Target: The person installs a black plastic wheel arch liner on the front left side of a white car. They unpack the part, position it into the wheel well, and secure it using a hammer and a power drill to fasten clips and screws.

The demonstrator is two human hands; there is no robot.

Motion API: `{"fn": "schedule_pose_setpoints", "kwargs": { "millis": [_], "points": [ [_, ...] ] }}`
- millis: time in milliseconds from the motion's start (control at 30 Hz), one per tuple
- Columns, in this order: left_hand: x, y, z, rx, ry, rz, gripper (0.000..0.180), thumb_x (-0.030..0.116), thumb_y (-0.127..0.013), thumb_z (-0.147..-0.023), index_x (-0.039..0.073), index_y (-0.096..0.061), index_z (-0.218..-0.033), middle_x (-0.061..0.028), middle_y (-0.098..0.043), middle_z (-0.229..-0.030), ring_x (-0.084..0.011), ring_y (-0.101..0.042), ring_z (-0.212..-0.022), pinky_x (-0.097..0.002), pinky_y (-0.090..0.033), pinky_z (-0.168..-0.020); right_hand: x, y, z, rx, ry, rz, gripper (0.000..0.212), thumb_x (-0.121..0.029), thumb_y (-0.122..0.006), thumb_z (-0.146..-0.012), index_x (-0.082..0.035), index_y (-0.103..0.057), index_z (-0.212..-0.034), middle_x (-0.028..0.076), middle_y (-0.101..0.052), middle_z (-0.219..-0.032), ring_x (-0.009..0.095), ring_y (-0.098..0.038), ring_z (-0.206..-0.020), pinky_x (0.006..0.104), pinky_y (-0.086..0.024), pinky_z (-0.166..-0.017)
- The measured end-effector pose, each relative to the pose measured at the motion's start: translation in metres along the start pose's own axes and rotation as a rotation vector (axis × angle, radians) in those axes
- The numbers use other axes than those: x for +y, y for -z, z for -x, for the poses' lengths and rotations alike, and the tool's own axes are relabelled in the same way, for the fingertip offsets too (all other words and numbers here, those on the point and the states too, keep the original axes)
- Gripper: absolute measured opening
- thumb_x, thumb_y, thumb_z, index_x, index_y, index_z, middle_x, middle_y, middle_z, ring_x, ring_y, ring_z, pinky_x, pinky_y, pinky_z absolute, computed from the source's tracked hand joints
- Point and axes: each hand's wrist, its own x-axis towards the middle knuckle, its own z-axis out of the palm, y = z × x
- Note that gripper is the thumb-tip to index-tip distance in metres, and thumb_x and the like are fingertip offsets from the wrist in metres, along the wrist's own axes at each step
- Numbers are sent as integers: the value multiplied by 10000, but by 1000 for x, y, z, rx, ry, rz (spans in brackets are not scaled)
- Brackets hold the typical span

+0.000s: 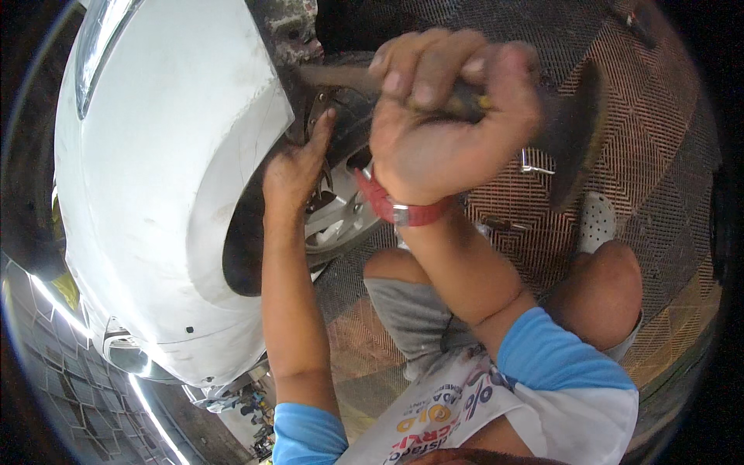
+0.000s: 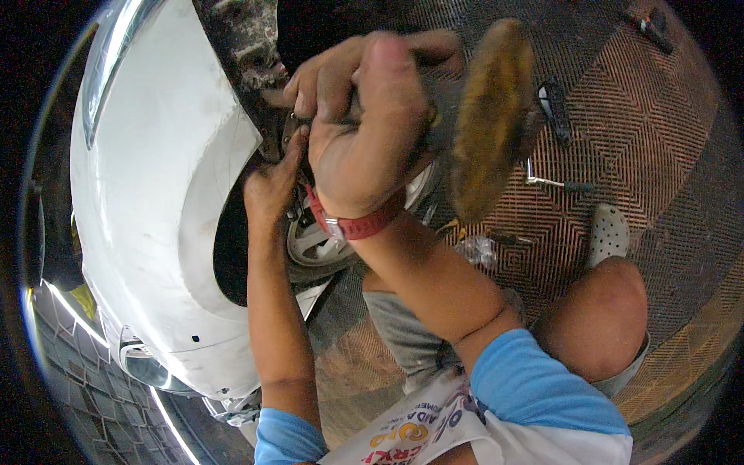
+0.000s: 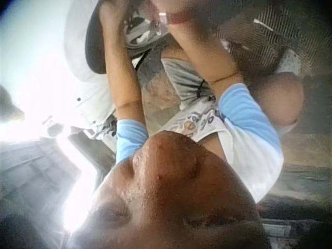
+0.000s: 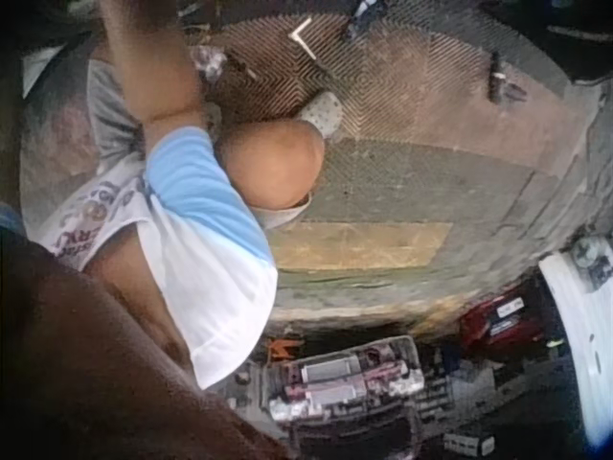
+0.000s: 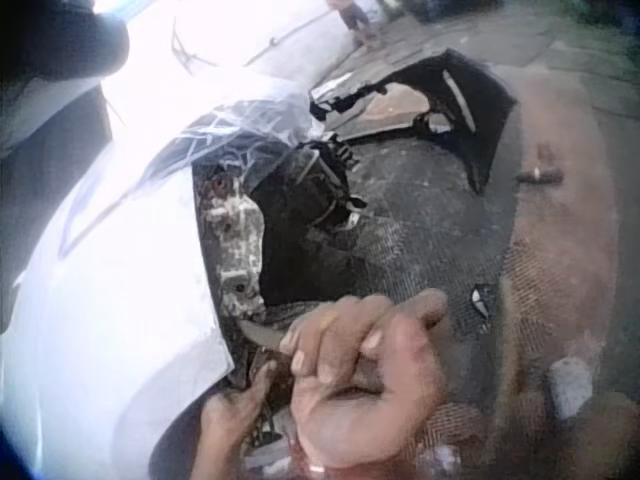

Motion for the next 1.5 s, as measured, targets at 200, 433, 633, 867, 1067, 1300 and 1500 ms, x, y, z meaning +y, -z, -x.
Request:
{"fn": "schedule_pose_setpoints", "kwargs": {
  "millis": [200,433,633,867,1067,1300,1500],
  "points": [
    [4,3,6,95,-157,-110,494,429,-713,-903,16,-691,-1172,-184,-733,-1066,-280,-709,-975,-362,-525,-869,3,18,0,-127,95,-56,168,-231,-432,-992,-84,-442,-911,61,-450,-585,208,-492,-520,341,-477,-559],
    [-19,0,-4,35,-210,-104,459,362,-738,-893,0,-679,-1170,-133,-728,-1125,-265,-704,-997,-345,-532,-863,5,5,21,-20,-79,-91,202,-250,-406,-1007,-124,-442,-854,45,-438,-554,197,-457,-496,385,-455,-565],
    [-1,4,-2,39,-163,-210,449,352,-748,-885,-6,-682,-1149,-141,-728,-1102,-276,-694,-1017,-344,-523,-883,-16,11,13,14,49,-200,258,-284,-348,-1016,-128,-462,-844,54,-481,-579,209,-503,-537,406,-471,-591],
    [-16,6,-4,100,-189,-106,464,367,-751,-878,-10,-684,-1140,-167,-722,-1107,-299,-692,-1017,-360,-519,-894,0,0,6,63,13,-283,251,-266,-355,-1002,-115,-477,-843,62,-491,-564,221,-493,-493,407,-477,-543],
    [1,4,-4,43,-37,-89,502,397,-714,-900,-11,-671,-1189,-159,-716,-1136,-293,-683,-1049,-335,-510,-916,8,1,15,4,26,-240,258,-277,-353,-1007,-127,-488,-846,49,-500,-578,211,-497,-517,394,-476,-589],
    [-36,5,-9,18,-297,-430,449,369,-580,-999,39,-619,-1301,-161,-699,-1188,-245,-670,-1111,-320,-495,-973,0,9,-6,-140,90,-236,228,-263,-359,-1019,-128,-472,-873,52,-481,-591,205,-485,-523,386,-471,-591],
    [-8,0,-7,101,-149,4,429,377,-706,-918,13,-699,-1144,-127,-733,-1102,-252,-694,-1041,-349,-521,-910,12,-5,7,48,9,-288,218,-242,-373,-983,-110,-466,-838,55,-463,-572,203,-474,-517,379,-457,-576]
  ]
}}
